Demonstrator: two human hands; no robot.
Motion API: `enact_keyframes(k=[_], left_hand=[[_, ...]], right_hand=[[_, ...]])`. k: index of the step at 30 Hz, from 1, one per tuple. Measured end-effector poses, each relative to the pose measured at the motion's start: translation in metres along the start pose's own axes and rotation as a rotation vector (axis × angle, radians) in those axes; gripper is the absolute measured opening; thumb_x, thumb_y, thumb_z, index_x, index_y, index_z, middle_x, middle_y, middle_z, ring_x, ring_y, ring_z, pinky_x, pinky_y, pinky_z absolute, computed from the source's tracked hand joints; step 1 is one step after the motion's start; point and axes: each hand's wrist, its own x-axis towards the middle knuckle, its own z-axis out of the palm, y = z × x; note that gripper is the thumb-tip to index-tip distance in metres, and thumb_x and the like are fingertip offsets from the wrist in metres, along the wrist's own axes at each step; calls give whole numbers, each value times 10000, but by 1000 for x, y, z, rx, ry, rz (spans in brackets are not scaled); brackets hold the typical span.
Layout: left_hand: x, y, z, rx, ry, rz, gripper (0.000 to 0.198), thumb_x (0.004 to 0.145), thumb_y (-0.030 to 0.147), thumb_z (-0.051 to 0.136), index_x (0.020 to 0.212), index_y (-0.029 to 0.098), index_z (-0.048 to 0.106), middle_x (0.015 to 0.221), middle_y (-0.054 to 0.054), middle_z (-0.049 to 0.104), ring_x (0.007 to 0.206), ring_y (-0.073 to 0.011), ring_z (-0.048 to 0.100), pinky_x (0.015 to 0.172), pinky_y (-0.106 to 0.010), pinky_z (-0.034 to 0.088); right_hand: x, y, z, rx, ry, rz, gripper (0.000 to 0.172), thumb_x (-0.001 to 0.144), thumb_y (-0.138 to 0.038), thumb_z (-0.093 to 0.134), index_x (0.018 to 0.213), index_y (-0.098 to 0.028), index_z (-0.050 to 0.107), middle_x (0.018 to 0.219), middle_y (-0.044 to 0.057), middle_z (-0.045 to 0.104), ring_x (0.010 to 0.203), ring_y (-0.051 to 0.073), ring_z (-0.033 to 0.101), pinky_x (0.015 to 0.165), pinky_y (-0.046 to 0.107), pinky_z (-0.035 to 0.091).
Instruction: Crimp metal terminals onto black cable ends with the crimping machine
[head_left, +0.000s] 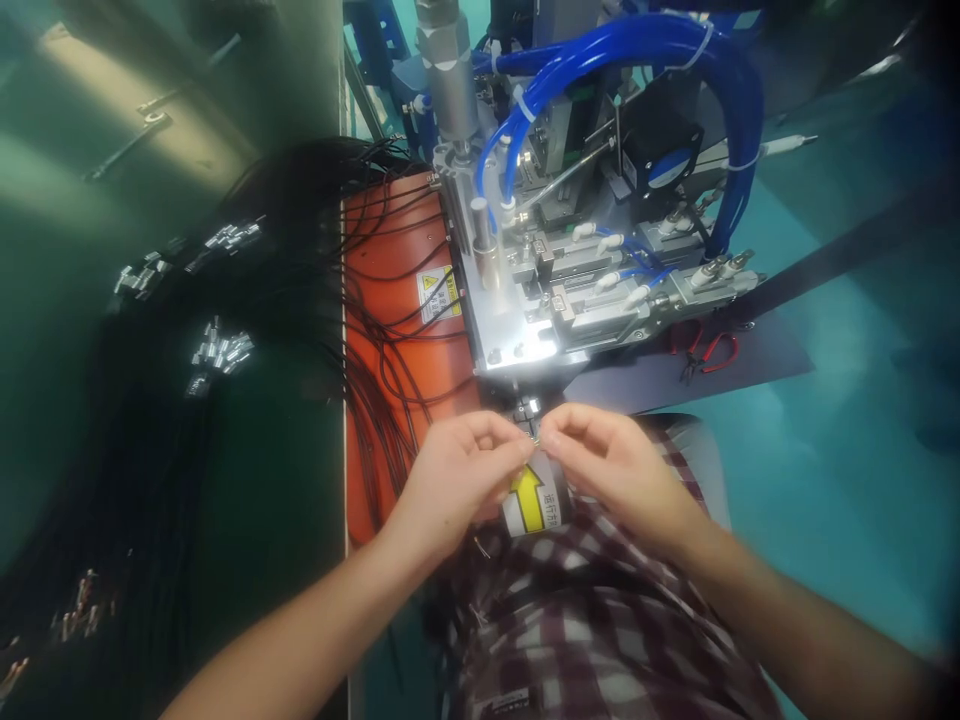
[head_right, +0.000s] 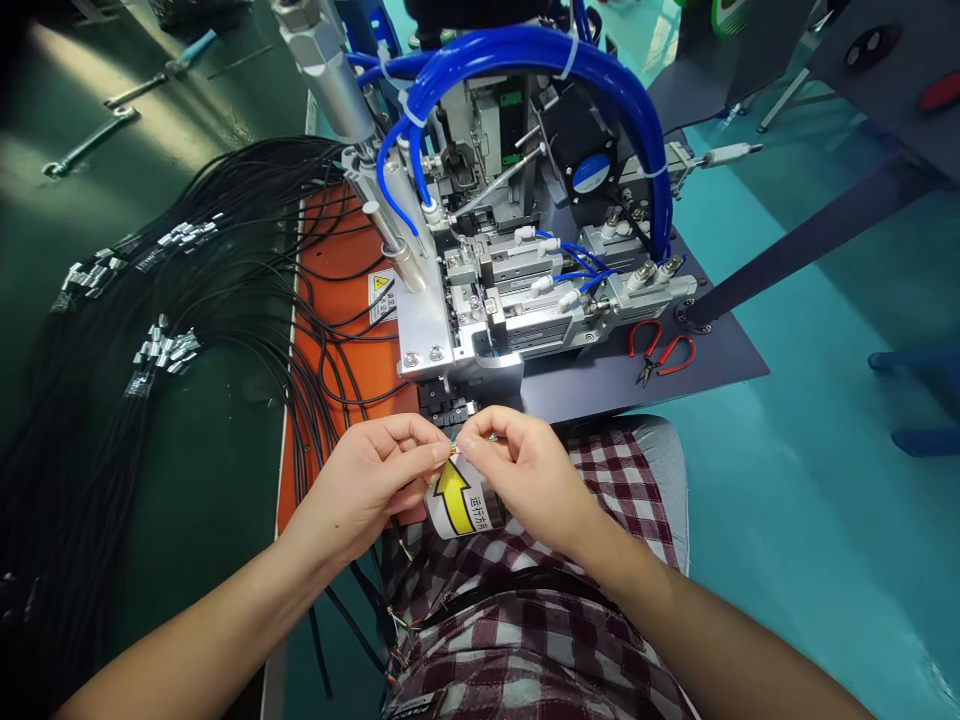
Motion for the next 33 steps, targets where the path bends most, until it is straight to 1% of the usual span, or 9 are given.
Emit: enact_keyframes(k=[3,9,12,17,20,23,26,29,33], left_hand=[[-1,3,0,-28,-3,-26,200,722,283,713,676,145,576,502,50,497,352,-12,261,363,-179,248],[0,1,0,-6,-18,-7,200,732,277,704,660,149,569,467,68,447,362,-20,261,361,-171,245],[0,0,-1,19,-18,19,174,741,259,695,667,149,582,448,77,422,363,-26,275,362,-171,267],[-1,4,-3,2,-9,16,176,747,260,697,662,148,591,437,74,427,352,-26,288,353,-165,281],[-1,6,-2,18,-5,15,185,748,265,701,658,147,590,426,74,429,337,-26,290,344,-166,287],[-1,4,-2,35,-11,20,201,752,279,703,657,152,580,423,78,422,329,-28,294,340,-169,305],[-1,3,-2,70,-24,28,193,763,287,695,678,152,586,423,79,425,329,-30,301,342,-168,312],[0,3,-1,132,-30,37,200,783,309,676,694,154,585,435,76,439,328,-32,310,338,-165,311],[0,7,6,258,21,186,174,796,304,661,738,149,609,541,53,519,369,-32,377,369,-159,347]], right_hand=[[3,-4,-5,68,-31,47,196,884,-324,539,796,-165,612,591,-46,478,451,64,334,400,202,269],[5,-9,0,-80,12,-27,176,842,-309,589,750,-166,634,762,41,622,661,139,537,496,222,383],[8,-8,2,-68,24,-15,147,817,-289,610,731,-169,604,719,23,587,593,115,489,451,214,328],[7,-7,-3,76,9,69,212,853,-350,560,726,-180,551,495,-78,361,422,66,280,376,198,208],[4,-7,-4,-26,11,21,210,867,-345,555,764,-170,610,509,-60,420,439,77,334,394,207,256],[2,-5,-1,-111,35,-36,179,860,-333,591,790,-175,639,651,-6,565,537,102,459,461,220,346],[2,-4,2,-136,51,-86,136,855,-277,595,771,-175,628,723,12,613,613,122,520,526,232,398],[2,-4,1,-93,35,-85,139,858,-247,575,748,-168,605,687,-1,584,590,109,496,519,222,400],[5,-5,-3,37,29,-31,167,853,-272,580,725,-168,559,569,-53,468,479,73,382,424,192,329]])
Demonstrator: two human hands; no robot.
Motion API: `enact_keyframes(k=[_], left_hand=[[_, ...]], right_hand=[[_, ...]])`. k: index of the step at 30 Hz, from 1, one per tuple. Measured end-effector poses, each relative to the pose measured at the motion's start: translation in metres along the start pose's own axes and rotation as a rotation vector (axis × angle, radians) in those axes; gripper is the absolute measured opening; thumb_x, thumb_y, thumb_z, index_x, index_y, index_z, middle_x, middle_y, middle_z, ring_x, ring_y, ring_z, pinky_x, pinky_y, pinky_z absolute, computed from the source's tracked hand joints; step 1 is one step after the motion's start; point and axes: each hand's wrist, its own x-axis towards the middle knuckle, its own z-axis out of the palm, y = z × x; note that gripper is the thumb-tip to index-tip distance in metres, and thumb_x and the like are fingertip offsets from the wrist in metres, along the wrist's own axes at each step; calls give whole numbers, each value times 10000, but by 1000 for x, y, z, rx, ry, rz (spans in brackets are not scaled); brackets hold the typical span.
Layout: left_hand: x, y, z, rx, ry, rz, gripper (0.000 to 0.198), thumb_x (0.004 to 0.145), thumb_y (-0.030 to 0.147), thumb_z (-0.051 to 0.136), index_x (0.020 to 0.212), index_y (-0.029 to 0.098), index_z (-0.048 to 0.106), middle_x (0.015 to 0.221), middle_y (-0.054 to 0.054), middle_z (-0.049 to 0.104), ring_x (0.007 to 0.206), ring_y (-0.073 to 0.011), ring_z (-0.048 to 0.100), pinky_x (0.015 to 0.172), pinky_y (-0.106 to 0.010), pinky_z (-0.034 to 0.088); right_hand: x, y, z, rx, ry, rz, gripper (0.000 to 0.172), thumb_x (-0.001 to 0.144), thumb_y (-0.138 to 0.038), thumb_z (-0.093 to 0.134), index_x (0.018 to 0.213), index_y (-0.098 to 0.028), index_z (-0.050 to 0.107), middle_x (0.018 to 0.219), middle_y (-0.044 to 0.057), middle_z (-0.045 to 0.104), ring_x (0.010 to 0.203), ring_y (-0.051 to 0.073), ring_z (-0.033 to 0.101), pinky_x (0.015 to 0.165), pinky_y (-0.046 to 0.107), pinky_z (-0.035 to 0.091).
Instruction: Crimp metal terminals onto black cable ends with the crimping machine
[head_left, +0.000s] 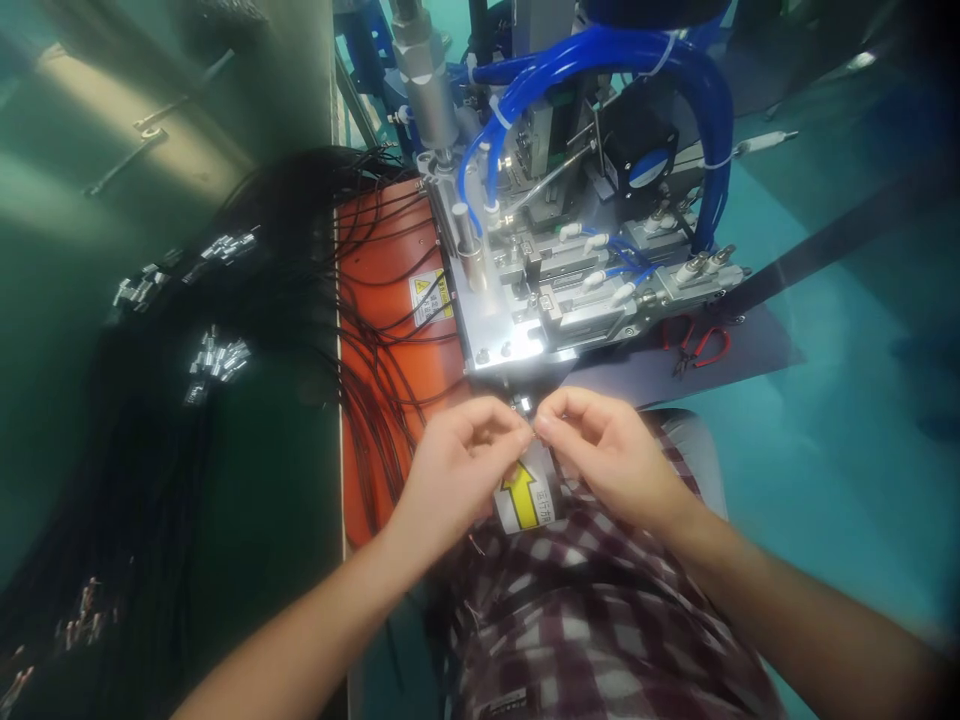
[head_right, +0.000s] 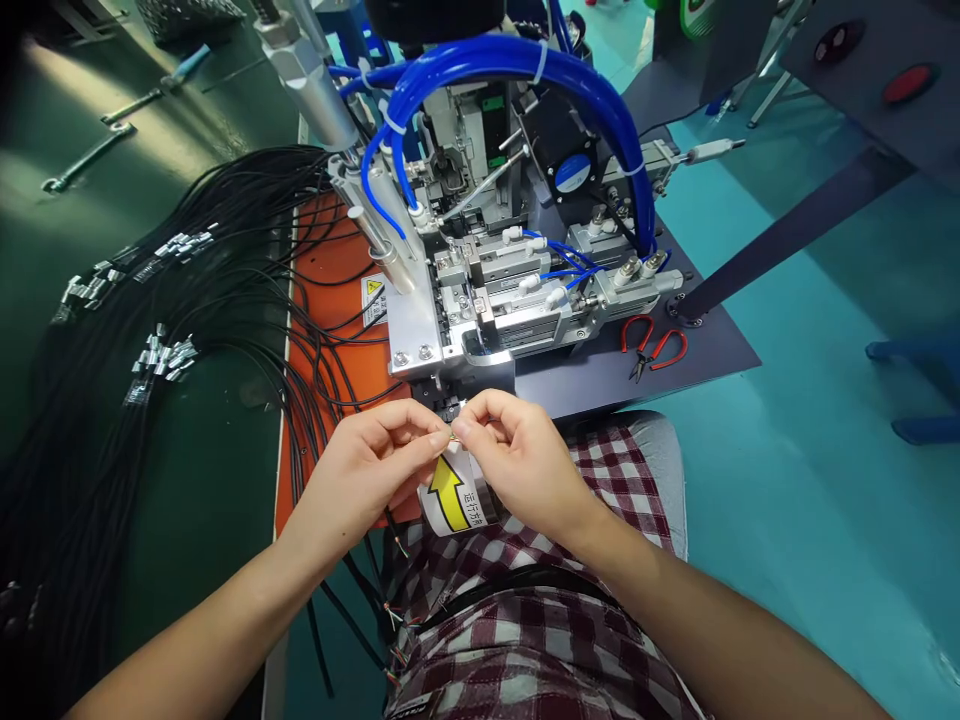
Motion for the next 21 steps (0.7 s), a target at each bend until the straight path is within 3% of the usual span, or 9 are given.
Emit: enact_keyframes(k=[3,10,15,21], left_hand=[[1,5,3,89,18,37,167,805,306,646,756,148,627,528,57,496,408,-51,426,404,-161,361],[5,8,-1,159,3,54,141,767,271,663,726,135,661,638,0,591,578,-102,525,534,-192,415],[6,8,0,278,-14,39,152,795,265,627,683,163,607,543,50,489,458,-72,437,453,-183,338],[9,2,-1,339,11,193,136,839,273,611,803,156,670,738,-23,653,663,-141,589,607,-227,456]], right_hand=[[3,-1,-2,36,-17,23,178,846,-283,586,715,-166,554,556,-60,456,462,65,354,413,187,314],[2,0,0,-27,55,-35,172,846,-282,590,711,-177,571,677,2,557,602,123,490,525,229,410],[0,8,5,-34,99,-121,156,860,-265,576,728,-185,549,683,-4,540,618,124,485,563,243,411],[5,7,1,106,61,33,211,836,-338,604,716,-173,551,611,-36,496,533,96,435,480,219,363]])
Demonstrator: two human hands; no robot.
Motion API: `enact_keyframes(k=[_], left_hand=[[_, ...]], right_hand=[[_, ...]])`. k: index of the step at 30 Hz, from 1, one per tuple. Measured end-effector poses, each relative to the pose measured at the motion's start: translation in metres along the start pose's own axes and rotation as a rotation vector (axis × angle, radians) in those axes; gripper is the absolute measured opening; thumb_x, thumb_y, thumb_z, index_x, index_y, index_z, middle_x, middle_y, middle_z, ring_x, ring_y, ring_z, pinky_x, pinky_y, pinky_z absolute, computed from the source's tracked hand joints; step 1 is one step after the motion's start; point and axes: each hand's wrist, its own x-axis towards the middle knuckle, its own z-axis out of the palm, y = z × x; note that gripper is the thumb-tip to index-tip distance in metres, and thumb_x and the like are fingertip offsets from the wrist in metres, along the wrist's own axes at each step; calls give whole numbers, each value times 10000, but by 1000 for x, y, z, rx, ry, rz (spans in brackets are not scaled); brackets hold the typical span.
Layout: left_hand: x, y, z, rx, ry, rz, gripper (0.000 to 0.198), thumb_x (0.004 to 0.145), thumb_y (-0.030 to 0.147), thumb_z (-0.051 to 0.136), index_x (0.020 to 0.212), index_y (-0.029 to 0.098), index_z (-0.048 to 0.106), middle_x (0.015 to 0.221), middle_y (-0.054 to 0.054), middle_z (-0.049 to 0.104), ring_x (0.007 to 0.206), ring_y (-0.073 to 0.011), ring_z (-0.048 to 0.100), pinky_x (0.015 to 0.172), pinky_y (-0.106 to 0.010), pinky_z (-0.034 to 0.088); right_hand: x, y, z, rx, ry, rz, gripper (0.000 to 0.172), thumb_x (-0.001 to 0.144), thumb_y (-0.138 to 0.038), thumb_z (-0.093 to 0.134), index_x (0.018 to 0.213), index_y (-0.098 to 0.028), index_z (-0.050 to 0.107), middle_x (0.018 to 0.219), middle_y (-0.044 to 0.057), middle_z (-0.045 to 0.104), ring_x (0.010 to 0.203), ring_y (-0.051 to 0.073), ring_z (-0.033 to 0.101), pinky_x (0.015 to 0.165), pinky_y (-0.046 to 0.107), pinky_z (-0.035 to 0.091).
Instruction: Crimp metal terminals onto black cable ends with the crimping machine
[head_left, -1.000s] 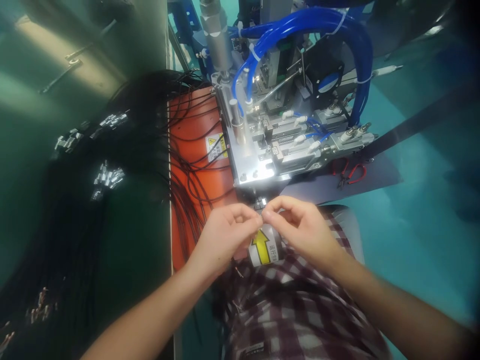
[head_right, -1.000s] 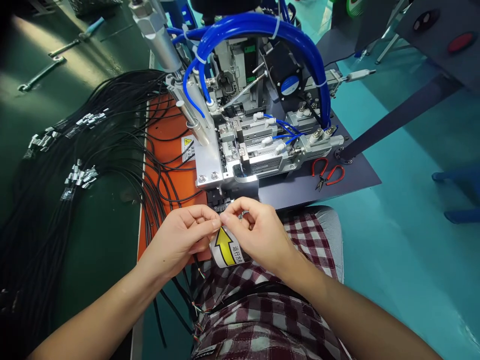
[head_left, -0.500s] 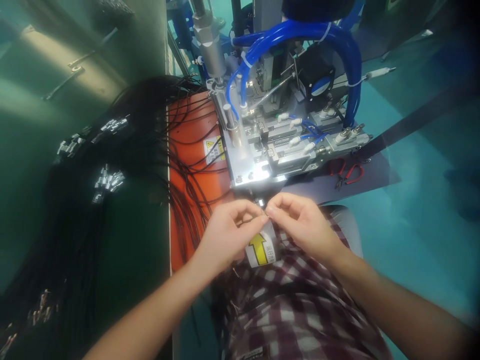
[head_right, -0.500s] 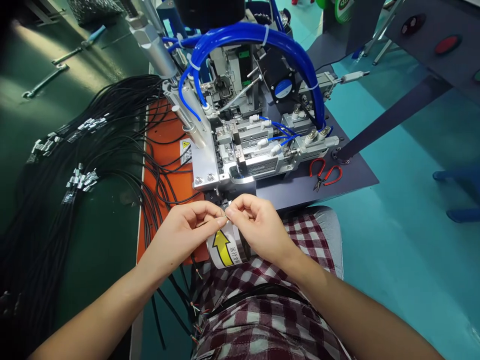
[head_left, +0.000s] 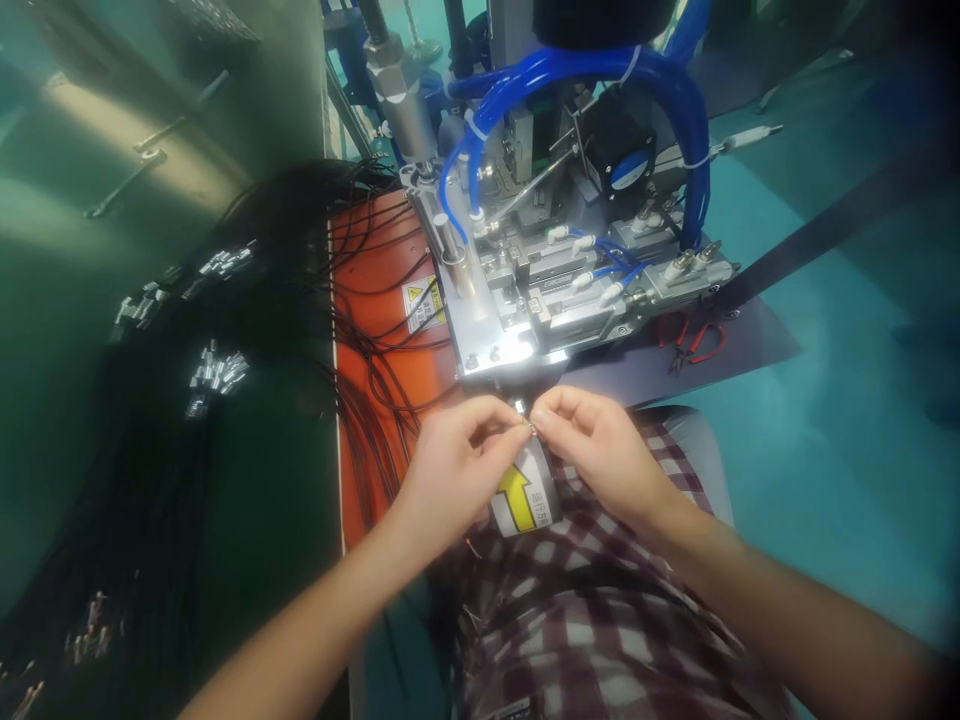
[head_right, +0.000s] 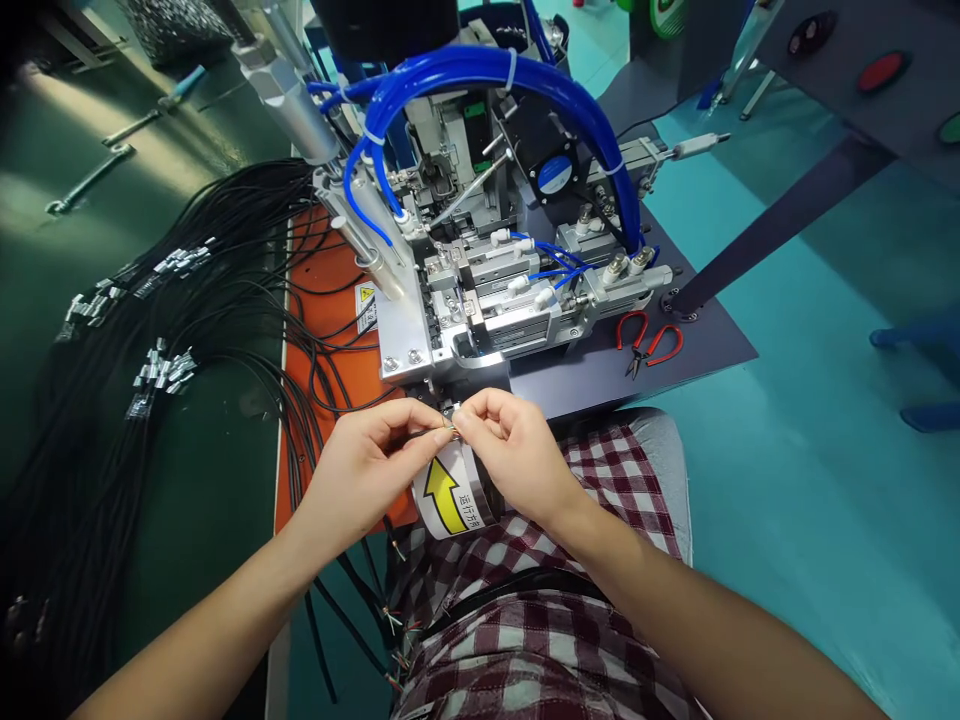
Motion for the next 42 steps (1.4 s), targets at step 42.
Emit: enact_keyframes(k=[42], left_hand=[[8,-39,-5,819,212,641,301,917,108,418,1102,113,655,784,-61,560,675,-152,552,537,-238,462]], right_hand=[[26,32,8,-159,189,-120,215,857,-286,568,674,-217,481,627,-23,480,580,127,444,502,241,376]])
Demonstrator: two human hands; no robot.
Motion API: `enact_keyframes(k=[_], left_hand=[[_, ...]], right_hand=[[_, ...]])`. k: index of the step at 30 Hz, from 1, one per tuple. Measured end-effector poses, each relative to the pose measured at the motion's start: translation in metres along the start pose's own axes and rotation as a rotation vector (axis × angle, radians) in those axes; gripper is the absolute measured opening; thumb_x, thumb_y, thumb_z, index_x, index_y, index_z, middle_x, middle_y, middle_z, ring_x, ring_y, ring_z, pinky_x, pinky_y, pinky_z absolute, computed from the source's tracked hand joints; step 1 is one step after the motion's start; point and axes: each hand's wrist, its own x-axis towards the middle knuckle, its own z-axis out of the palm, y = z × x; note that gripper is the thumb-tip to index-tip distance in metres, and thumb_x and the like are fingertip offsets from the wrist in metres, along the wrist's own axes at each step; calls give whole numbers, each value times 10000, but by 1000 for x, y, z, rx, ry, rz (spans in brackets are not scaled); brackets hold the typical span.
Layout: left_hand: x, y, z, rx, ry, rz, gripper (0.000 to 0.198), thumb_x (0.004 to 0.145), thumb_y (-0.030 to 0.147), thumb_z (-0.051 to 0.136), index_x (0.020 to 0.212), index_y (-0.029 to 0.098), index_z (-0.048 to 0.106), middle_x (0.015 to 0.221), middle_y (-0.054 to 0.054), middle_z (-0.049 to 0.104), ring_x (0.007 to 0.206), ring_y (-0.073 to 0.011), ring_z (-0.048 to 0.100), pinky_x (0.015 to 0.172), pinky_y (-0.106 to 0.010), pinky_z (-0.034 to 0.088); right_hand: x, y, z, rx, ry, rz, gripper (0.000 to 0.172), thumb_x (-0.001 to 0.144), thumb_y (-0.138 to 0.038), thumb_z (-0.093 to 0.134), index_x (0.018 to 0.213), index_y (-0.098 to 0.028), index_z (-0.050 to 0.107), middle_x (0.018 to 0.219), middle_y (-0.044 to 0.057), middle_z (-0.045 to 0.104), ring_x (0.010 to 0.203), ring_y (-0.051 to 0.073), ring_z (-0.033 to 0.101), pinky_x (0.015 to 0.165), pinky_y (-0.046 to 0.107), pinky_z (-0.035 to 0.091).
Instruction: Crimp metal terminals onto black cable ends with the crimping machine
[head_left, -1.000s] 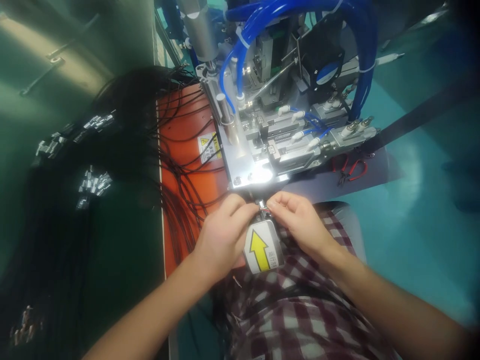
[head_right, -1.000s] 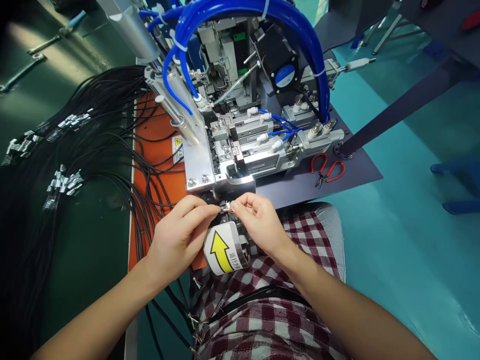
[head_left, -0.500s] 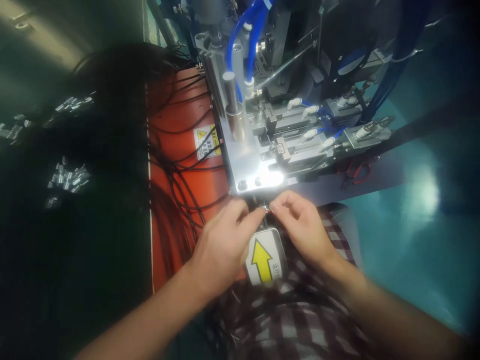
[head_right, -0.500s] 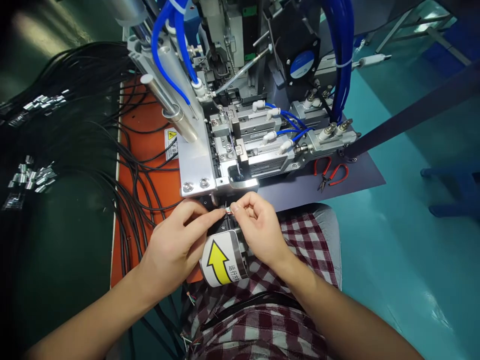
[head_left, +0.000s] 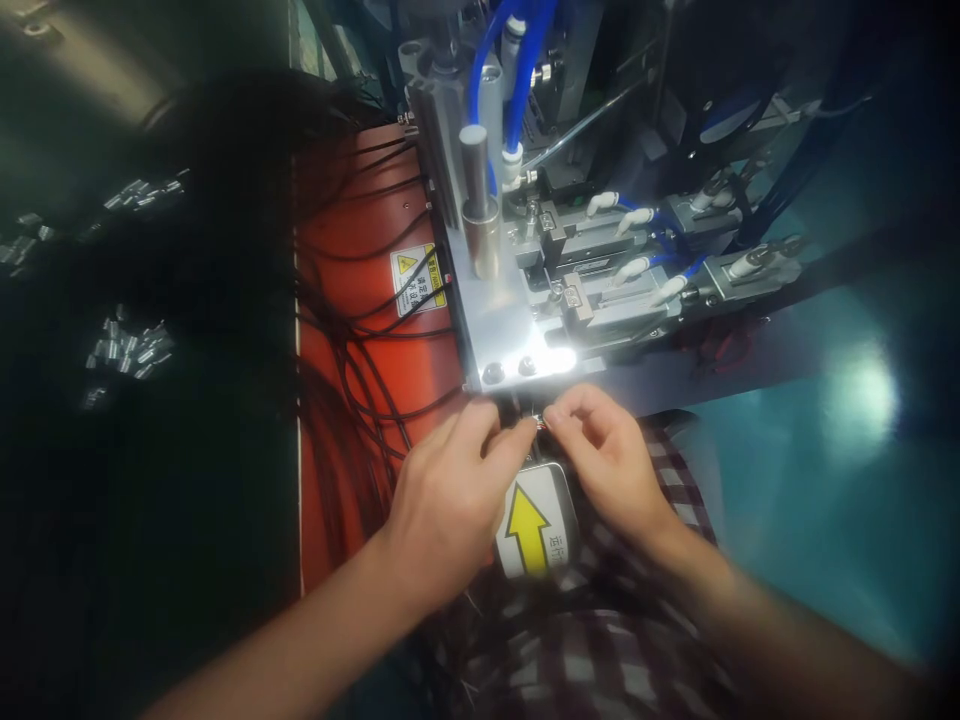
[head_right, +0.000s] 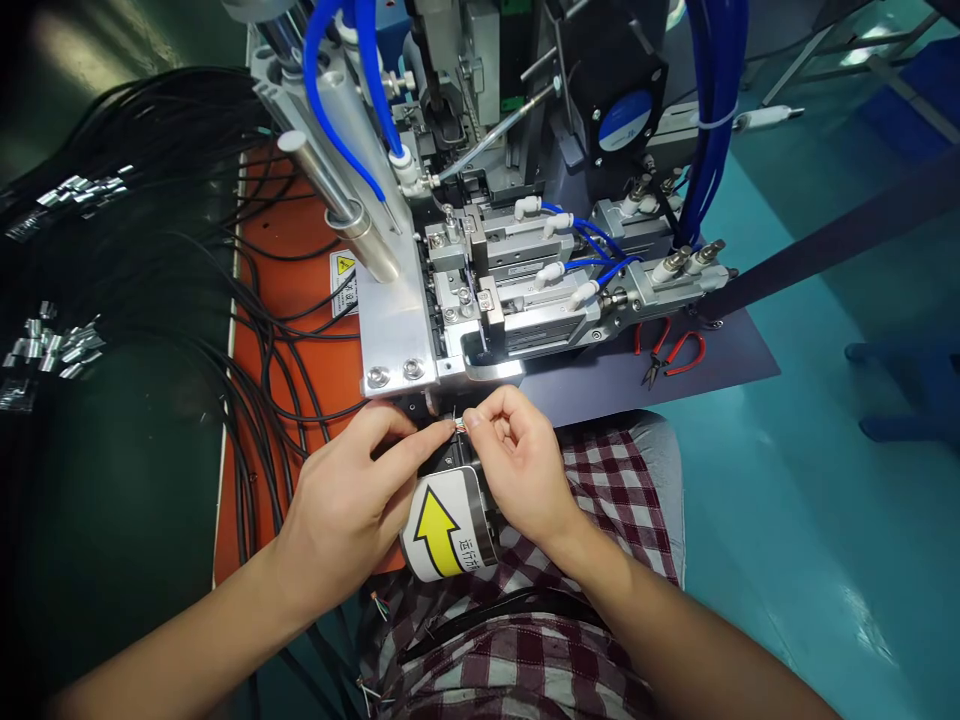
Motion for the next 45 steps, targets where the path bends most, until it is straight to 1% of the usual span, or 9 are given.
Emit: enact_keyframes(k=[6,12,18,23,28,31,35,40,45], left_hand=[[-1,0,1,20,-3,0,299,918,129,413,1109,132,643,782,-50,556,659,-145,551,526,-231,444],[-1,-1,0,45,-2,15,316,919,115,382,1117,129,628,884,-80,566,716,-159,590,553,-237,477],[1,0,-1,54,10,30,327,910,77,394,1095,103,662,803,-76,560,634,-158,558,504,-244,469],[2,-1,-1,16,5,49,325,901,70,422,1098,93,679,748,-66,553,613,-163,540,507,-259,472],[3,2,-2,79,-11,61,312,913,88,433,1083,100,694,710,-54,541,580,-167,515,485,-270,442],[4,3,-3,133,14,86,310,912,72,430,1070,85,697,683,-50,534,563,-167,497,475,-270,409],[7,6,-4,151,27,92,317,909,52,410,1039,61,699,676,-54,546,568,-168,496,485,-273,401],[8,5,-6,154,4,107,331,915,58,392,1026,76,703,687,-53,560,564,-169,495,486,-278,396],[3,-3,-1,33,6,88,321,924,102,410,1087,88,685,725,-63,569,603,-170,515,508,-272,430]], right_hand=[[1,-1,0,36,-20,36,211,844,-301,579,673,-216,489,616,-25,484,565,126,439,494,242,373],[1,-3,-1,47,-30,96,213,850,-295,579,673,-206,499,631,-20,494,578,123,442,496,234,371],[-1,-1,1,2,-11,38,197,874,-296,563,709,-202,509,640,-30,474,578,116,426,498,229,355],[2,1,-2,63,-57,93,219,875,-315,564,696,-203,504,632,-34,462,573,113,415,498,226,358],[4,2,-2,66,-68,60,204,867,-318,571,711,-202,509,651,-29,469,586,116,416,494,226,354],[1,1,0,55,-49,74,218,879,-328,560,710,-204,500,648,-33,460,583,116,411,501,230,351],[-1,-2,2,-40,-2,67,221,895,-318,542,713,-202,496,649,-34,453,586,114,408,513,234,340],[3,-3,-2,44,-100,187,256,867,-366,558,683,-198,497,636,-30,451,588,117,404,507,231,352],[6,-1,-6,74,-98,183,236,845,-364,577,691,-195,514,667,-17,473,622,124,425,508,226,365]])
